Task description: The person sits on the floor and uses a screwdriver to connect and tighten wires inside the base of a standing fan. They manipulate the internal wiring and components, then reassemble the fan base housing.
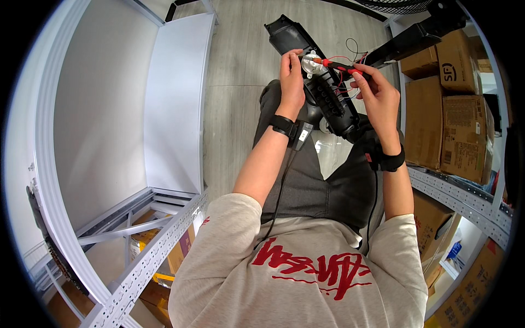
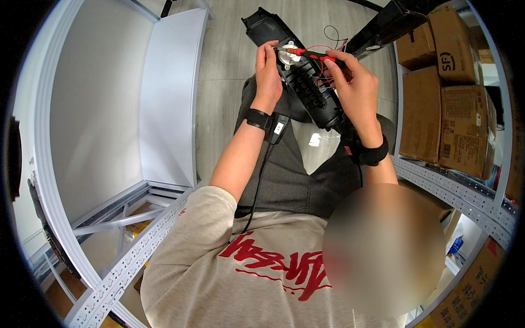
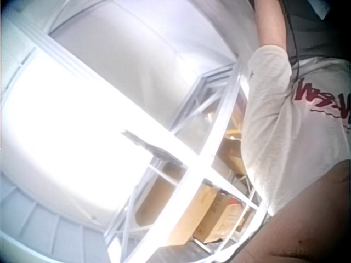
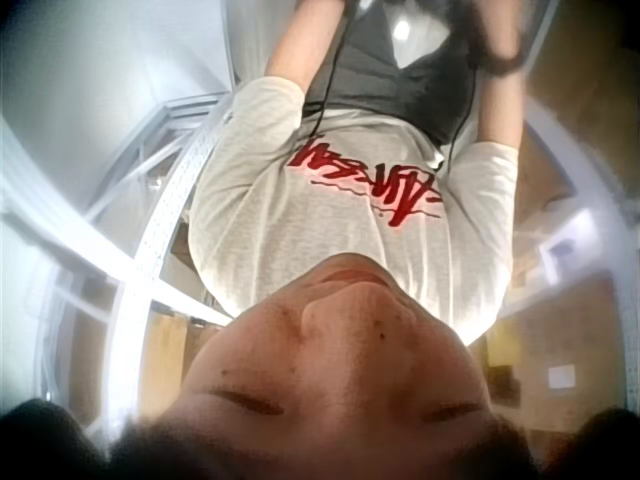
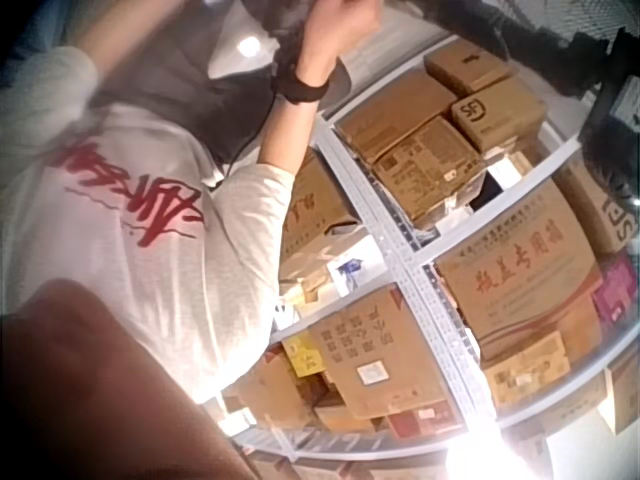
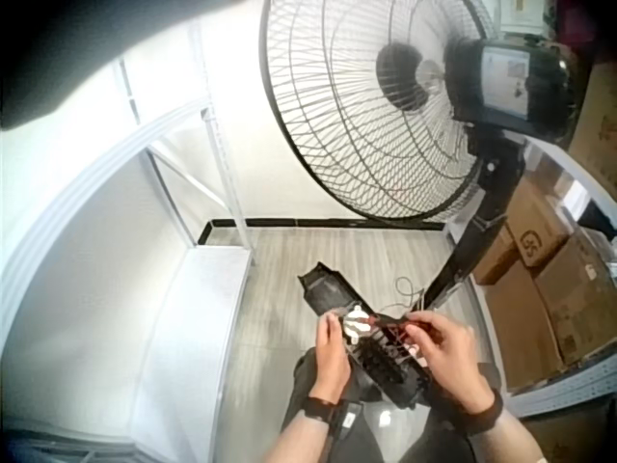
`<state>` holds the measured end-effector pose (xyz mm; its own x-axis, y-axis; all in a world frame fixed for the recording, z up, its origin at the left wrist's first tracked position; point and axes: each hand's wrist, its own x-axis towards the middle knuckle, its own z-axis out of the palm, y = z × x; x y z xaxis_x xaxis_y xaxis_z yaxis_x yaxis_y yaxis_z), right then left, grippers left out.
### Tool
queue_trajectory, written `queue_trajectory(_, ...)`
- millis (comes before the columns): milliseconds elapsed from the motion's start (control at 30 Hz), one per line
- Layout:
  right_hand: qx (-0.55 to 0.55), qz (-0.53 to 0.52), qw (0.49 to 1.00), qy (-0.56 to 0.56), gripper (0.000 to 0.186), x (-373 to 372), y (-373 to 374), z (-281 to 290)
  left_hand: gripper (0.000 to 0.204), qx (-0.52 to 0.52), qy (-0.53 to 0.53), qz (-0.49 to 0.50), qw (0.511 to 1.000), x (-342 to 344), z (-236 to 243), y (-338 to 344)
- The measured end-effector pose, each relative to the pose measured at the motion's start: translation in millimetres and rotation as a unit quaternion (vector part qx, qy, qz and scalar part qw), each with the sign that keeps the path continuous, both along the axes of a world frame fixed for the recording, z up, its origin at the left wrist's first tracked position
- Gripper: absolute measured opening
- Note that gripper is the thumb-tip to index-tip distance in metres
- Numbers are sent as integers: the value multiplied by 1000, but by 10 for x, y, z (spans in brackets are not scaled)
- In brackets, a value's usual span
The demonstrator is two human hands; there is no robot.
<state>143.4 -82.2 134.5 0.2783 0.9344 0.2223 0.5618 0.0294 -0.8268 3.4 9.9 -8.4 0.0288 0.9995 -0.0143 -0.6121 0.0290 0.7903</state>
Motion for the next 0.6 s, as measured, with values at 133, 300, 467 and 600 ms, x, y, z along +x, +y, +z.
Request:
queue_trajectory(133,21,-12,1000,-18,19,7,-36,24,34,-10,-30,-15,999,-8,68,-16)
queue_trajectory(300,29,-6,990,-135,17,77,-139,329,28,-5,-15,-2,1000,-26,109,-30)
queue_trajectory(467,14,33,975,-218,16,51,-229,476,45,-6,-10,-10,1000,-22,63,-27)
queue_trajectory(600,21,51,972,-230,17,28,-216,376,46,6,10,-1,1000,-9,20,-15)
